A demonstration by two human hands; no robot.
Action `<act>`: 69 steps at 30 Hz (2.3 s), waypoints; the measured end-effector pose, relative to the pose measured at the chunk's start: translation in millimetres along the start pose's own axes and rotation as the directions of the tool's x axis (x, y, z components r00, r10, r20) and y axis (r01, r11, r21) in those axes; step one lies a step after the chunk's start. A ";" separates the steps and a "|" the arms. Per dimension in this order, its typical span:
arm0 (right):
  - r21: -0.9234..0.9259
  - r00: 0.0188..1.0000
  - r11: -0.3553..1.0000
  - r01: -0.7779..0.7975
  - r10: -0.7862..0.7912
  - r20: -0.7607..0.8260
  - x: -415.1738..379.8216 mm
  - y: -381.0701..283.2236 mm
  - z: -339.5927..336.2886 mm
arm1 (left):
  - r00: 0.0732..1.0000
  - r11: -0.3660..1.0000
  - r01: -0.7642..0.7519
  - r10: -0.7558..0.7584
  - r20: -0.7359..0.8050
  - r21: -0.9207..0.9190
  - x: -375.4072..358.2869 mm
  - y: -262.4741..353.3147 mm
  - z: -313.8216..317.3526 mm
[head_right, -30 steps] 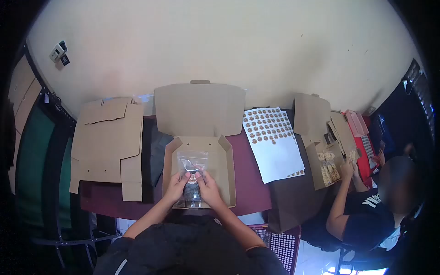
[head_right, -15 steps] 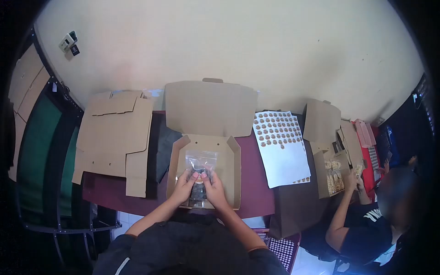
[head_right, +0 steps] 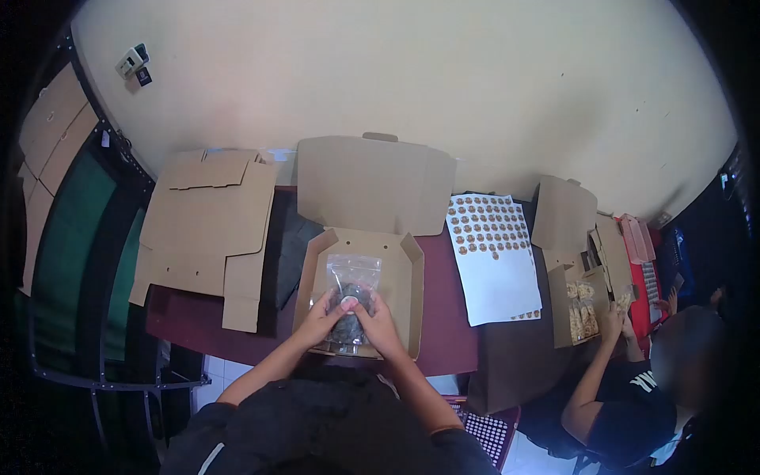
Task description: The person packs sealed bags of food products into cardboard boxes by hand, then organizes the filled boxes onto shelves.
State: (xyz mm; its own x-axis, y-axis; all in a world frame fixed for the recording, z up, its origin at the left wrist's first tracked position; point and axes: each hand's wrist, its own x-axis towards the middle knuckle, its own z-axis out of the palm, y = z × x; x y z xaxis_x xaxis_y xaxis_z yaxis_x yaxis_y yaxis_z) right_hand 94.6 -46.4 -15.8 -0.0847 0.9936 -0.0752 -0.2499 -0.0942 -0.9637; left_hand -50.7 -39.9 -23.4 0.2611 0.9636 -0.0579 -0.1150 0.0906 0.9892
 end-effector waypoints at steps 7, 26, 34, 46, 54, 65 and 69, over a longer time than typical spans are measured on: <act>0.144 0.996 0.989 -0.040 0.050 -0.072 -7.6 -5.5 11.2 | 0.969 0.993 -0.043 0.015 0.247 0.108 -5.0 16.4 -11.7; -0.265 0.994 0.964 -0.002 -0.027 -0.106 -7.1 -1.4 -27.9 | 1.000 0.991 0.013 -0.011 0.020 -0.136 5.3 -7.4 -13.0; -0.284 0.971 0.952 -0.119 0.171 0.166 -13.3 -13.3 -52.7 | 0.940 0.983 0.164 -0.180 0.290 0.078 2.3 29.4 -22.6; -0.482 0.973 0.866 0.133 -0.207 -0.103 -1.1 22.4 -9.8 | 0.995 0.986 0.027 -0.042 0.090 0.163 1.3 -20.9 -7.0; -0.339 0.974 0.919 0.202 -0.226 -0.034 8.2 15.3 0.2 | 0.999 0.986 -0.050 0.051 -0.001 0.157 -0.7 -1.3 -3.2; 0.132 0.987 0.983 -0.125 0.109 0.122 10.4 27.2 -11.7 | 0.989 0.996 -0.009 0.022 -0.145 0.092 -1.9 -9.1 -5.8; 0.009 0.940 0.972 -0.237 0.227 0.255 4.6 -2.1 -33.0 | 0.996 0.994 0.077 -0.080 0.028 0.075 -0.8 -4.5 -18.7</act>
State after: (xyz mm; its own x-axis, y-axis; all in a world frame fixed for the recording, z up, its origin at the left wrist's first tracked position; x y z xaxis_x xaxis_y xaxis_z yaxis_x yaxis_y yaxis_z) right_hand 126.6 -39.6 -22.6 -0.3821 0.8966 -0.2237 -0.2311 -0.3271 -0.9163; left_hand -68.3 -36.4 -30.3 0.2959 0.9460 -0.1326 -0.0219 0.1455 0.9891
